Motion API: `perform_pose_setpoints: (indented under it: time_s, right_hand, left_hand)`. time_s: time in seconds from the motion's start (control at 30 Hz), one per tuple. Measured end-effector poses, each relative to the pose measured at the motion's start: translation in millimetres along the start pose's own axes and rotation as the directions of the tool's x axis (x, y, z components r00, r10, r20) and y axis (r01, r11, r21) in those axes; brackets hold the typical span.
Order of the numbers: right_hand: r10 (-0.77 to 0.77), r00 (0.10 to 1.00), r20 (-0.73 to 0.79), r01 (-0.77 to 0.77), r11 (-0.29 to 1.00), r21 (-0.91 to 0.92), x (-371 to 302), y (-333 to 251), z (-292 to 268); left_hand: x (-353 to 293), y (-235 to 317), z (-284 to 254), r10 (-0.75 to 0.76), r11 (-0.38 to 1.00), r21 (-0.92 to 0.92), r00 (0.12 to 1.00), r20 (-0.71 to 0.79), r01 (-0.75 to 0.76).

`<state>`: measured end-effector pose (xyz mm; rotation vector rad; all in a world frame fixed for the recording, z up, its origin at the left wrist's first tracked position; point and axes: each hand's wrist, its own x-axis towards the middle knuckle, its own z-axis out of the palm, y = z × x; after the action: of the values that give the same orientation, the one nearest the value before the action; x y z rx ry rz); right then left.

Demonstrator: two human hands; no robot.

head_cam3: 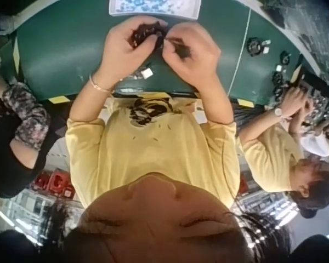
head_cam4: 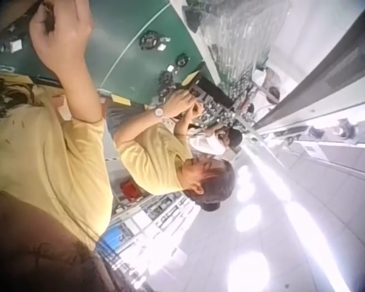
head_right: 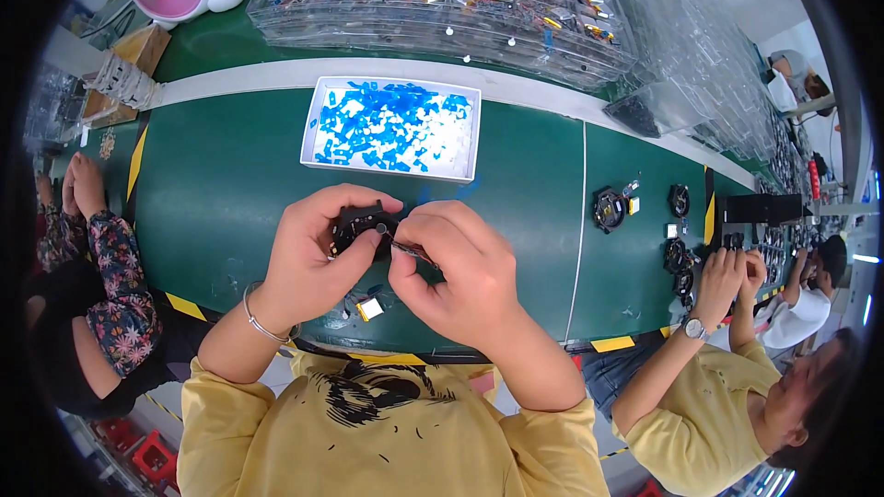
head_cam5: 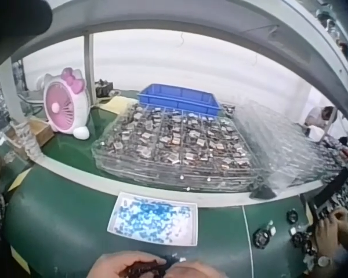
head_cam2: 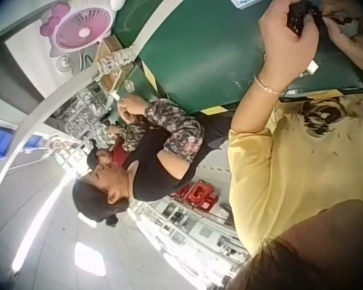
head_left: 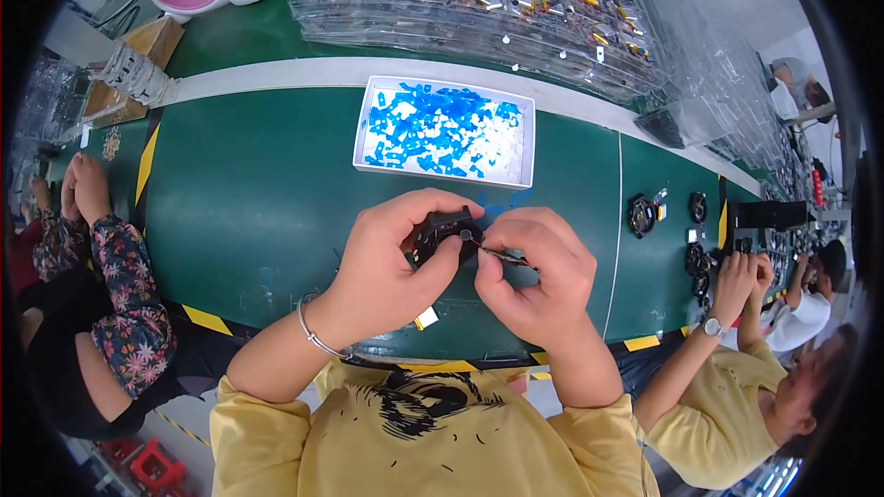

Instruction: Assembling small electronic speaker components on a factory production line.

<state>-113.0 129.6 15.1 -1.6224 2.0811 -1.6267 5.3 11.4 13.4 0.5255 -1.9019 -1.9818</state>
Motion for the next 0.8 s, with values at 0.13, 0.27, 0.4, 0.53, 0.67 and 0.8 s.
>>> perform_pose_setpoints:
  time_s: [0.13, 0.27, 0.4, 0.53, 0.67, 0.8]
  right_hand:
    - [-0.034, 0.999, 0.004, 0.034, 0.998, -0.044, -0.8, 1.3, 1.5]
    - [-0.108, 0.994, -0.005, 0.106, 0.985, -0.14, -1.1, 1.7, 2.3]
    - [-0.159, 0.987, 0.02, 0.159, 0.961, -0.224, -1.3, 1.6, 1.6]
    - [-0.188, 0.982, 0.025, 0.188, 0.947, -0.259, -2.9, 1.3, 4.3]
    - [-0.157, 0.987, 0.016, 0.157, 0.966, -0.206, -1.8, 0.2, 3.4]
    - [-0.133, 0.991, -0.008, 0.132, 0.985, -0.114, -0.5, 1.0, 1.6]
  left_hand:
    - [-0.2, -0.6, -1.6, 0.03, 0.997, 0.071, 0.999, 0.041, -0.033]
    - [-2.2, 0.8, -1.7, 0.051, 0.997, 0.062, 0.998, 0.042, -0.053]
    - [-2.6, -3.0, -2.7, 0.054, 0.998, 0.005, 0.997, 0.058, -0.055]
    - [-1.4, -3.5, -3.5, 0.007, 1.0, -0.006, 0.998, 0.062, -0.007]
    - [-0.3, -2.4, -2.4, -0.01, 0.998, -0.062, 0.998, 0.061, 0.014]
    - [1.9, -0.2, -4.8, -0.024, 0.99, -0.135, 0.996, 0.088, 0.036]
